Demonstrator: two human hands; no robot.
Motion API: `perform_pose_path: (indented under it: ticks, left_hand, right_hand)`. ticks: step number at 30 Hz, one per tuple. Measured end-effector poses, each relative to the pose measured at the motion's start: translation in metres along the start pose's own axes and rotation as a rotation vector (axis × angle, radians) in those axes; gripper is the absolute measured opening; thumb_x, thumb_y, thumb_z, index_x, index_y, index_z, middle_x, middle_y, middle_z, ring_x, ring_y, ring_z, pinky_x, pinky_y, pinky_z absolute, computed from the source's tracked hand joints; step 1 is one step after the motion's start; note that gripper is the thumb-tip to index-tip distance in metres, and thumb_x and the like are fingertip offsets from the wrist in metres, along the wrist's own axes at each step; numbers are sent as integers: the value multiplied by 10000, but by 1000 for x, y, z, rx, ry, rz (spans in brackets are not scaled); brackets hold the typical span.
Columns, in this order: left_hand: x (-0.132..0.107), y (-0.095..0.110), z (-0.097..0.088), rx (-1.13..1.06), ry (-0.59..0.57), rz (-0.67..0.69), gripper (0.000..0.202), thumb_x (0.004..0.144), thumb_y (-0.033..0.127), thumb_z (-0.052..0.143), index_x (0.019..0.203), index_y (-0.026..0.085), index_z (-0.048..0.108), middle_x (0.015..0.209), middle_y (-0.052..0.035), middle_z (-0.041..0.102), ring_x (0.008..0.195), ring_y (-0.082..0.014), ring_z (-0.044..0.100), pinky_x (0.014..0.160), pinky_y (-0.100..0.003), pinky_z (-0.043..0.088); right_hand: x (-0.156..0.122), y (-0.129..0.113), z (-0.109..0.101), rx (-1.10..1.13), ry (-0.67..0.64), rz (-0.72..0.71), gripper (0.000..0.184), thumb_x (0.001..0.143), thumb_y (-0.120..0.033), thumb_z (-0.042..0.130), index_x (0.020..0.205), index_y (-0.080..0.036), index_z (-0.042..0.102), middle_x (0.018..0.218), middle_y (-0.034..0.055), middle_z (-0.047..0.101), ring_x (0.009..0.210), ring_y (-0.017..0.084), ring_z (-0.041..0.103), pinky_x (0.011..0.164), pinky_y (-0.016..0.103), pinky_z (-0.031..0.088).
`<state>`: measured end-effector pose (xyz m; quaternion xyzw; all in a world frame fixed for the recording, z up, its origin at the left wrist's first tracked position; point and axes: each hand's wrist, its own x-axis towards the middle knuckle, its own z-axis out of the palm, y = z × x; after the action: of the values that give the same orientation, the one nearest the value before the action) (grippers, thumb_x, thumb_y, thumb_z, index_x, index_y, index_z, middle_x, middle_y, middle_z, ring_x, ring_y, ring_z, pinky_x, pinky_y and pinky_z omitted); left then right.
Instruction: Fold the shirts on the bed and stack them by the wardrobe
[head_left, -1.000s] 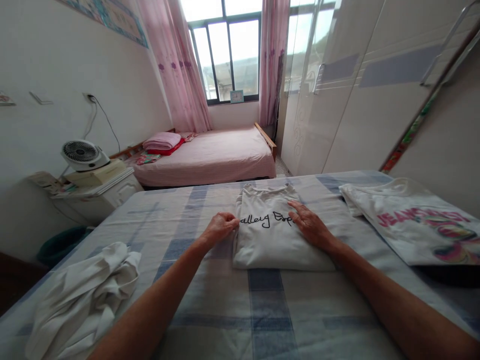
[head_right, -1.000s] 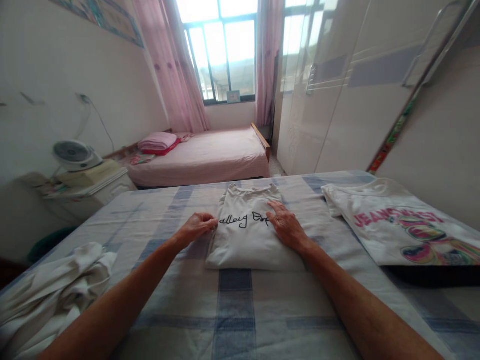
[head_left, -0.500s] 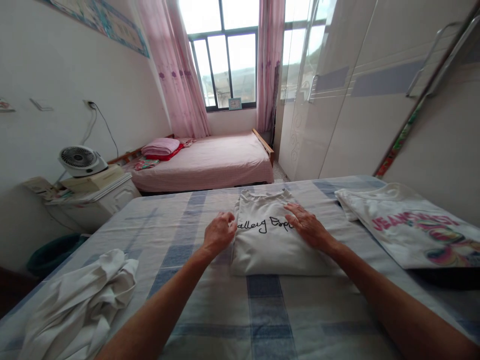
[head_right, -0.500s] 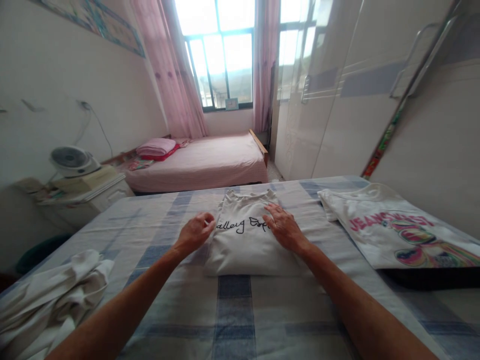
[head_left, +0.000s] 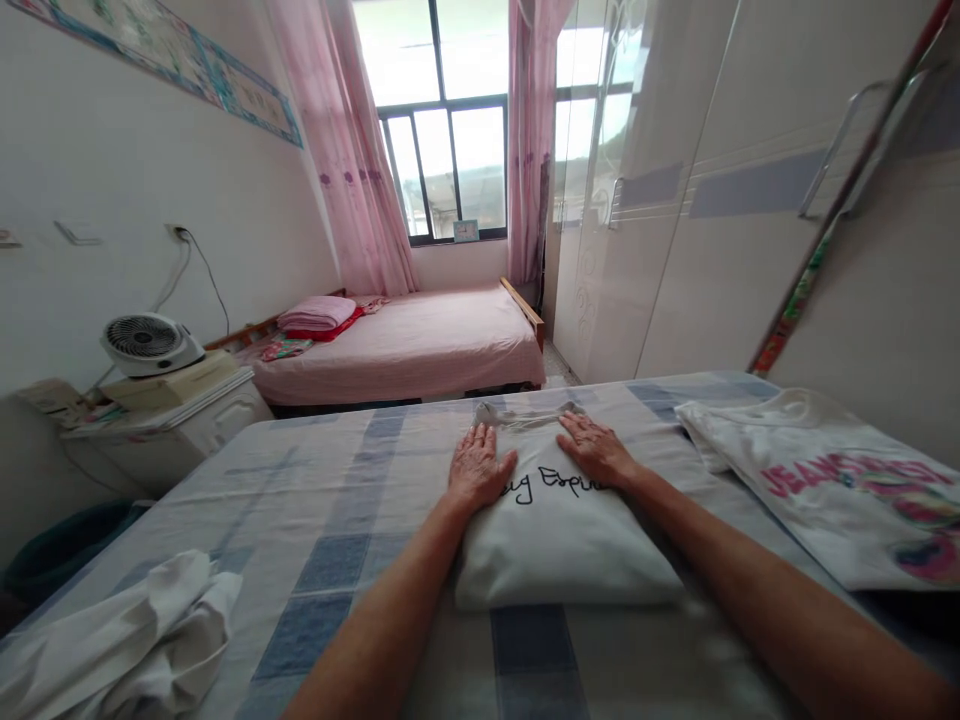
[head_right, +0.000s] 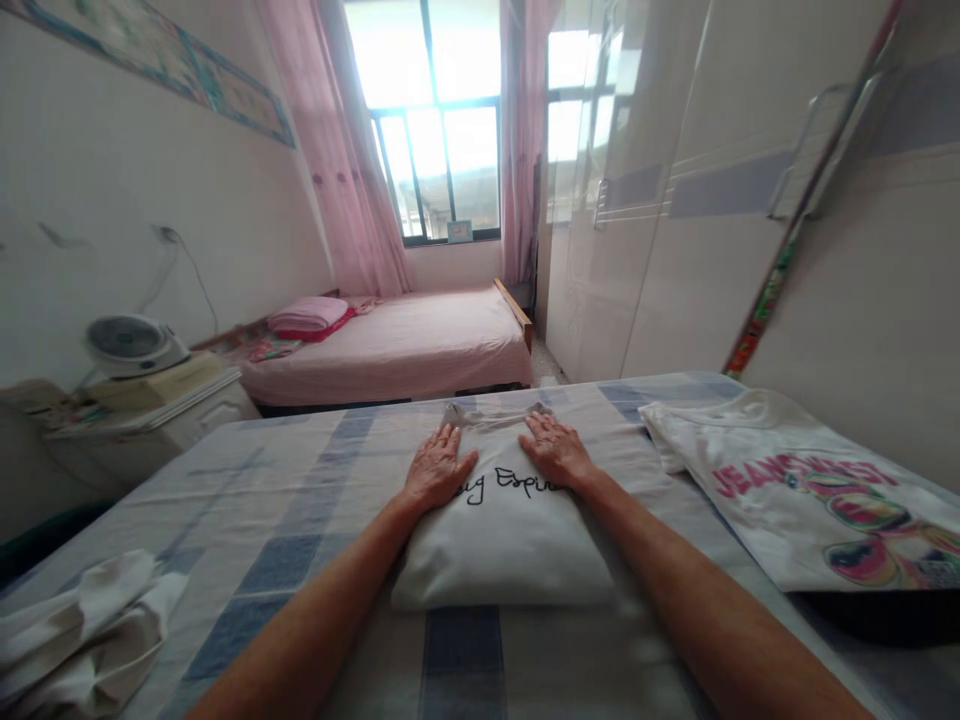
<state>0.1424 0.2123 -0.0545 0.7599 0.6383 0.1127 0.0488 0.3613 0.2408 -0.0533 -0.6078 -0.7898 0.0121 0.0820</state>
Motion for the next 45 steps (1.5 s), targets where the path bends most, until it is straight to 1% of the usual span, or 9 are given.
perform_pose_path:
  ticks: [7, 11, 18, 22, 27, 30, 33, 40, 45]
  left_hand:
    - [8, 4, -8, 17, 100, 83, 575, 915, 488, 321, 1417, 215, 384, 1530, -72, 270, 1420, -271, 183, 1135, -487, 147]
    - [5, -9, -14, -3, -6, -29, 571, 938, 435, 287, 1408, 130, 396, 1498, -124, 328, 1387, -291, 275, 1116, -449, 231]
    - [-72, 14, -22, -56, 40, 228, 531, 942, 407, 313, 1415, 178, 390, 1525, -87, 279, 1421, -255, 185, 1142, -446, 178]
    - [-100, 6, -14, -207, 8, 130, 559, 915, 427, 385, 1375, 115, 441, 1500, -153, 314, 1409, -279, 218, 1143, -441, 165]
    - [-81, -12, -34, -748, 10, -216, 333, 779, 255, 578, 1081, 124, 631, 1323, -164, 534, 1297, -266, 412, 1044, -338, 333]
    - [-61, -18, -48, -871, -39, -356, 260, 750, 319, 608, 918, 122, 631, 870, -102, 674, 927, -243, 631, 759, -306, 493]
    - [-49, -20, -51, -979, -90, -437, 301, 718, 383, 651, 838, 109, 622, 612, -29, 590, 637, -188, 607, 553, -258, 458]
    - [-37, -7, -41, -1263, -38, -367, 761, 581, 112, 718, 1303, 141, 478, 801, -21, 677, 671, -136, 617, 606, -210, 457]
    - [-20, -8, -50, -1408, 6, -360, 830, 561, 71, 632, 1366, 108, 431, 674, 7, 648, 520, -108, 541, 501, -208, 414]
  right_hand:
    - [9, -27, -1, 41, -13, -188, 580, 940, -487, 241, 1438, -215, 363, 1523, 39, 286, 1411, 202, 202, 1138, 405, 130]
    - [9, -24, -7, 61, -43, -24, 601, 951, -439, 215, 1431, -109, 363, 1514, 115, 286, 1404, 231, 222, 1128, 415, 161]
    - [-60, -51, -12, 135, -2, -135, 639, 941, -488, 240, 1452, -115, 328, 1528, 114, 243, 1418, 223, 177, 1140, 389, 147]
    - [-91, -41, -9, 291, 13, 33, 604, 914, -451, 359, 1388, -83, 425, 1500, 154, 303, 1404, 248, 220, 1145, 411, 137]
    - [-89, -5, -33, 811, 100, 516, 408, 823, -233, 537, 1215, -119, 547, 1396, 180, 451, 1327, 283, 364, 1085, 430, 298]
    - [-85, 4, -47, 979, -36, 558, 222, 832, -250, 544, 1016, -138, 597, 1089, 148, 646, 1002, 225, 624, 838, 355, 520]
    - [-79, 8, -52, 1132, -154, 589, 109, 813, -245, 580, 847, -142, 585, 847, 90, 670, 728, 139, 647, 663, 266, 548]
    - [-57, 5, -44, 1239, -257, 631, 140, 776, -240, 631, 705, -141, 563, 558, -7, 568, 455, 64, 503, 420, 152, 408]
    - [-44, -1, -50, 1306, -245, 544, 46, 739, -153, 575, 696, -140, 580, 602, 34, 633, 577, 134, 599, 552, 235, 502]
